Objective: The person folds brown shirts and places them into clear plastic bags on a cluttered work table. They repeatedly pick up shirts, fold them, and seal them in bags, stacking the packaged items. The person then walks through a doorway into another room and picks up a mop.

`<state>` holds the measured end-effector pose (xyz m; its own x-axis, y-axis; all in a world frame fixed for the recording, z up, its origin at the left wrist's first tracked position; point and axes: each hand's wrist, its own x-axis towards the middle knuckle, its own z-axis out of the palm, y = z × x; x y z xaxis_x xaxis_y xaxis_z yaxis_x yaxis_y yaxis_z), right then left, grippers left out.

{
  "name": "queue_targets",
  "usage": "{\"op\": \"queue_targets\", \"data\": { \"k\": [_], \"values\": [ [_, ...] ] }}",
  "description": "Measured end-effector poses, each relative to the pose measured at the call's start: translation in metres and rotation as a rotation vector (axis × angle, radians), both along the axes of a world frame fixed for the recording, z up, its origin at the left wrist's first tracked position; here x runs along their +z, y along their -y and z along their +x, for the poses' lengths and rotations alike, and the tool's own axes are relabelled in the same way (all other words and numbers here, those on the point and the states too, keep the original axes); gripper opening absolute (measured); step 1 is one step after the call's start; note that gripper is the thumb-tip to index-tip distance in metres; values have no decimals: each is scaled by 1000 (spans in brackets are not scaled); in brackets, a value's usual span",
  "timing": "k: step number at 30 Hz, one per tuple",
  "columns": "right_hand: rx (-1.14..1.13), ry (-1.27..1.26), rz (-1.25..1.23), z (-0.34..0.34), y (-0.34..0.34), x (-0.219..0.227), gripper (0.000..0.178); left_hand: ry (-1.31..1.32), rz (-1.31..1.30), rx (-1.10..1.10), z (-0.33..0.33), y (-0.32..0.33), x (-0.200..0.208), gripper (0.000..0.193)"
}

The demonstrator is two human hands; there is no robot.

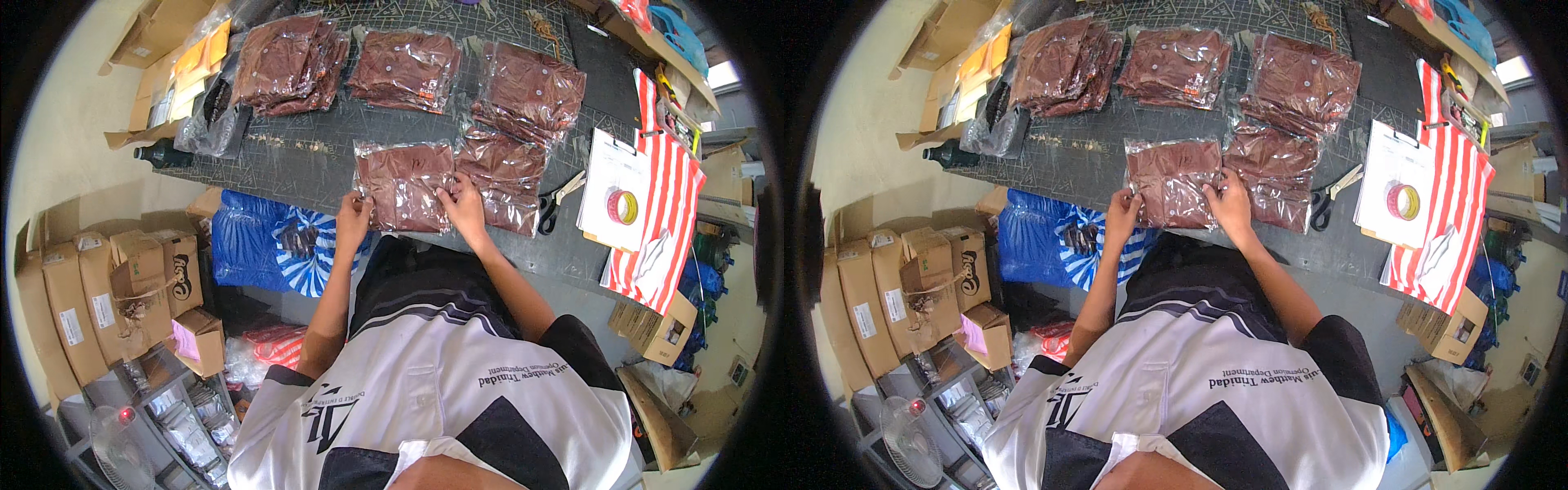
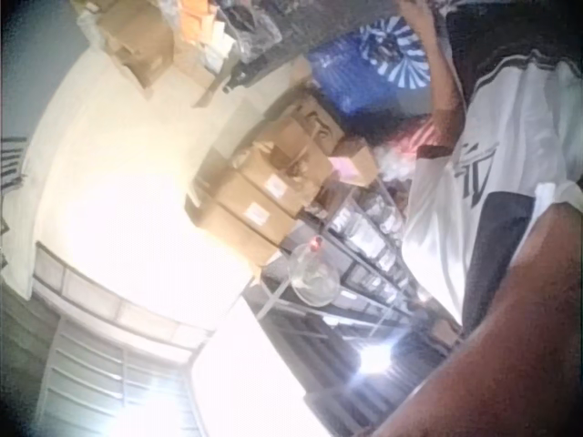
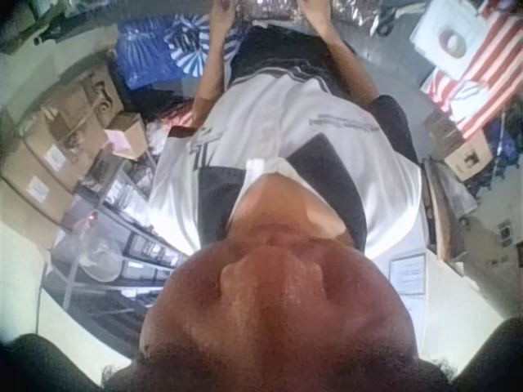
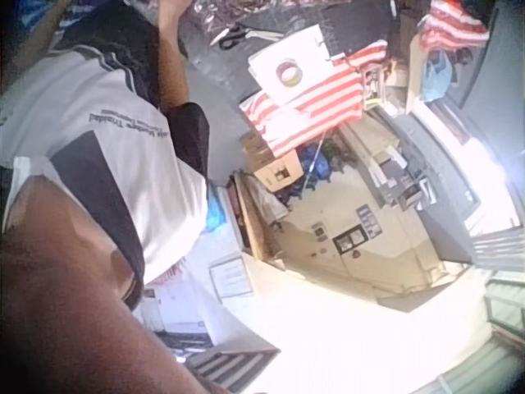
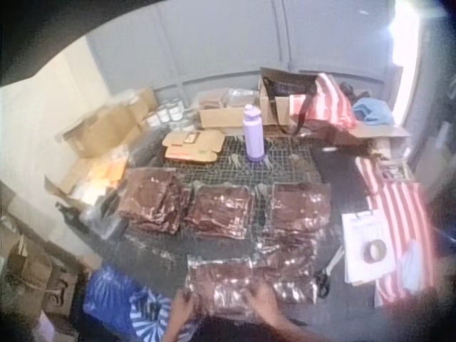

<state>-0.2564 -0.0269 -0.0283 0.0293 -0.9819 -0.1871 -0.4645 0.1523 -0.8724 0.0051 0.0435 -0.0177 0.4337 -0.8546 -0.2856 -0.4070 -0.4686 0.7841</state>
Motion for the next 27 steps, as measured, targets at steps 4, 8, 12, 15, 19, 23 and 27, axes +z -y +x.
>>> {"op": "queue_targets", "data": {
  "k": [4,8,12,15,19,23,27],
  "values": [
    [18,271,86,4,8,-7,42,-337,34,-58,21,4,-22,32],
    [24,369,-4,1,5,12,24,-376,-94,-82,20,14,13,14],
    [43,503,-87,4,38,32,21,-392,-262,-205,33,61,64,10],
    [42,417,-28,6,74,98,25,-287,-347,-250,37,115,118,11],
    [65,553,124,-3,100,165,15,-367,-300,-341,54,167,189,12],
    [28,448,-123,8,155,221,33,-421,-548,-338,54,221,220,26],
    [-138,413,-182,30,235,192,42,-431,-623,-385,55,295,184,47]
  ]
}}
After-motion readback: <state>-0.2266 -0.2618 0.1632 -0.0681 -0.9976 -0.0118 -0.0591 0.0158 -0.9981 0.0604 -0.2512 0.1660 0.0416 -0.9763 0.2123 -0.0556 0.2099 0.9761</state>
